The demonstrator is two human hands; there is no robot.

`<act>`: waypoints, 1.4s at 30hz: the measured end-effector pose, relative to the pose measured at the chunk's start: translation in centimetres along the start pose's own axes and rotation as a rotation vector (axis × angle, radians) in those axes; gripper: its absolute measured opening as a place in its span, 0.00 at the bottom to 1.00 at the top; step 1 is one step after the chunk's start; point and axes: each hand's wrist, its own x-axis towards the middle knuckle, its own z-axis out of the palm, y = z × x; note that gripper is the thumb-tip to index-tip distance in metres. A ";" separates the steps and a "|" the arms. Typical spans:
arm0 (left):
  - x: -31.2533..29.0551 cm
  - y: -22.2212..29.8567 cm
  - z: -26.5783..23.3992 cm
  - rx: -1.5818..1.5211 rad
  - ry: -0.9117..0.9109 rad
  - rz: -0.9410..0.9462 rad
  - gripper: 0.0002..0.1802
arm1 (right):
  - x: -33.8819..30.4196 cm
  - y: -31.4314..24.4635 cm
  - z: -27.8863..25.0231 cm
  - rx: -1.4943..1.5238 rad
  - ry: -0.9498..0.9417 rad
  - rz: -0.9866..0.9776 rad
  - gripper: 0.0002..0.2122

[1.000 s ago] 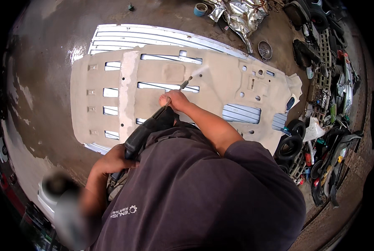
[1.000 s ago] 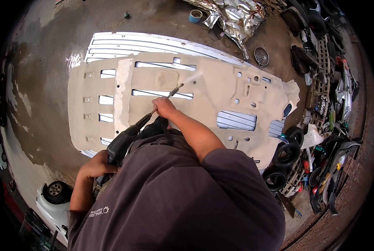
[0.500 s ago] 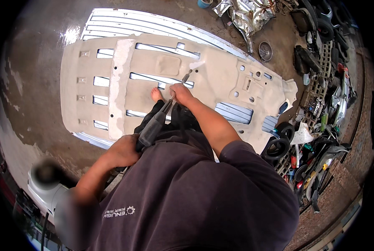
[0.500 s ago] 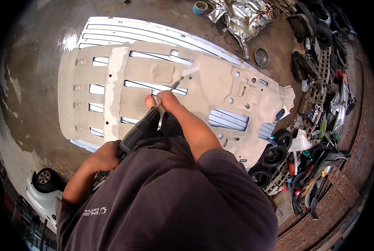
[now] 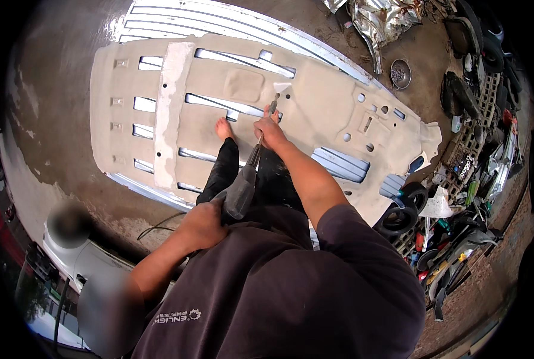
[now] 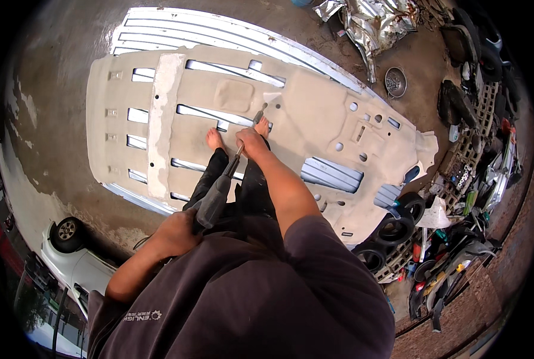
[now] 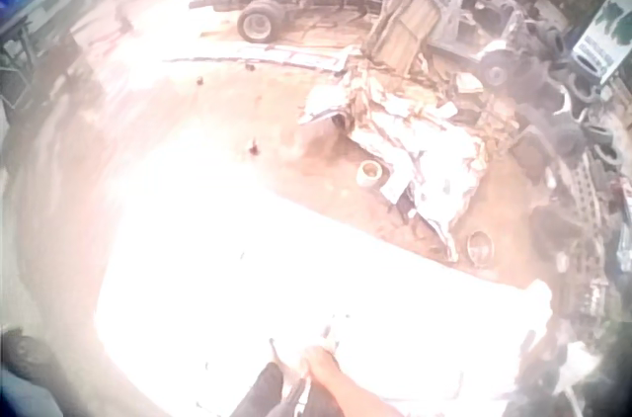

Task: The person uses a pressure washer to clean a detached car hood lying on the ground. They systematically spray the surface, moving the nozzle across the panels and edges to remove dirt.

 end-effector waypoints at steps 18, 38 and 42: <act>11.8 11.0 7.1 0.030 0.001 -0.193 0.30 | 1.1 9.0 -9.7 -0.266 0.080 -0.203 0.03; 12.7 10.9 9.5 0.001 0.003 -0.204 0.28 | -2.8 10.1 -10.6 -0.232 -0.254 -0.009 0.07; 12.7 10.7 9.5 0.001 0.034 -0.220 0.28 | -0.4 9.6 -10.3 -0.236 -0.126 -0.064 0.07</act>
